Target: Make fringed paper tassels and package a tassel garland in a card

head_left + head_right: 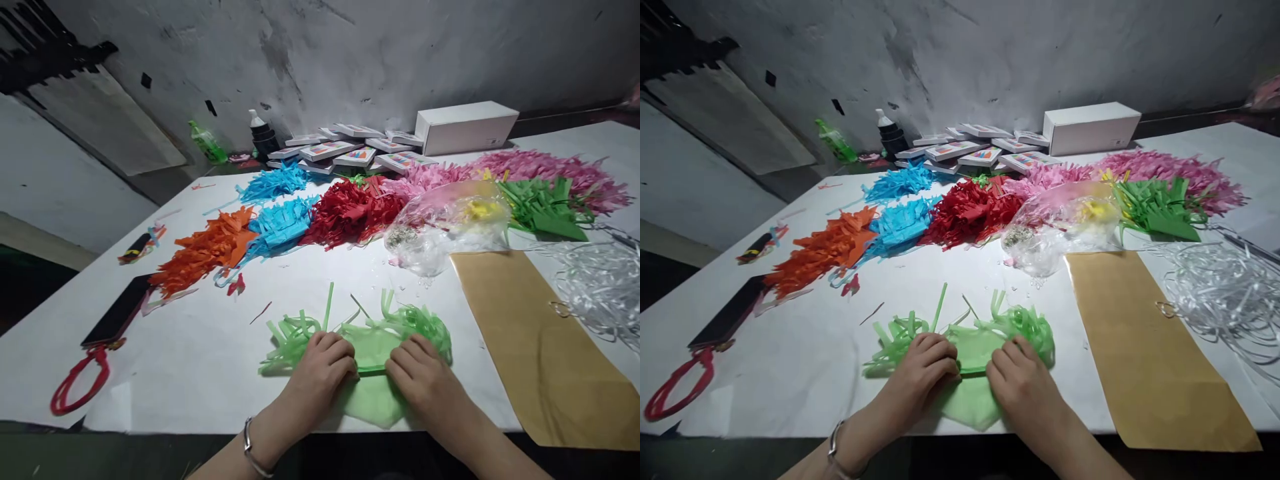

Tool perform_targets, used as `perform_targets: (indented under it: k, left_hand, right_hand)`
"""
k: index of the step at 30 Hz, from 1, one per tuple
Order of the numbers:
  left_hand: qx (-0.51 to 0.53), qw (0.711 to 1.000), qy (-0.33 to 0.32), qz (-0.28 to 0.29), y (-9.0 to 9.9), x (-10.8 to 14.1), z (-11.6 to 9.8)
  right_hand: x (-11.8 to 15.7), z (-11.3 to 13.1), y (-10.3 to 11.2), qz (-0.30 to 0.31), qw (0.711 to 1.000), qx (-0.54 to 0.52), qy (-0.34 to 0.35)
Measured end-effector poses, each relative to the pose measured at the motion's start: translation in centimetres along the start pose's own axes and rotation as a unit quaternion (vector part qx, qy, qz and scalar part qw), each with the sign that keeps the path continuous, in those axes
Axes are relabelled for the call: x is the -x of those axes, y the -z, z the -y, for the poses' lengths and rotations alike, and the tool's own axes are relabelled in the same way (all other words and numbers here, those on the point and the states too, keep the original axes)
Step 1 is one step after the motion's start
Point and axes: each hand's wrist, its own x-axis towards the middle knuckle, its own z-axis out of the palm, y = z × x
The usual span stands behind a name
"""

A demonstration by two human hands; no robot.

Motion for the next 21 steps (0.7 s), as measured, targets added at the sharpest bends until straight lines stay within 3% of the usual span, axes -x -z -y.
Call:
perform_targets:
  k: [4, 10, 12, 14, 17, 21]
  left_hand:
    - [-0.007, 0.999, 0.044, 0.020, 0.1, 0.4, -0.6]
    - [-0.117, 0.978, 0.152, 0.082, 0.1, -1.0, -2.1]
    - [-0.146, 0.977, 0.121, 0.095, 0.3, -1.3, -2.3]
    - [-0.158, 0.980, 0.044, 0.108, 0.5, -1.6, -2.3]
    - [-0.183, 0.975, -0.050, 0.114, 0.3, -1.8, -2.0]
    - [-0.187, 0.976, -0.059, 0.096, -0.2, -2.5, -1.4]
  right_hand:
    - [1.3, -1.0, 0.8, -0.001, 0.999, -0.029, -0.038]
    - [0.8, 0.1, -0.2, -0.006, 0.989, -0.013, -0.148]
    - [0.7, 0.6, -0.5, -0.008, 0.985, 0.007, -0.172]
    - [0.6, 0.9, -0.7, -0.009, 0.985, 0.011, -0.170]
    - [0.4, 1.3, -0.8, -0.014, 0.993, 0.002, -0.113]
    - [-0.7, 1.9, -1.2, -0.004, 0.999, 0.016, -0.047]
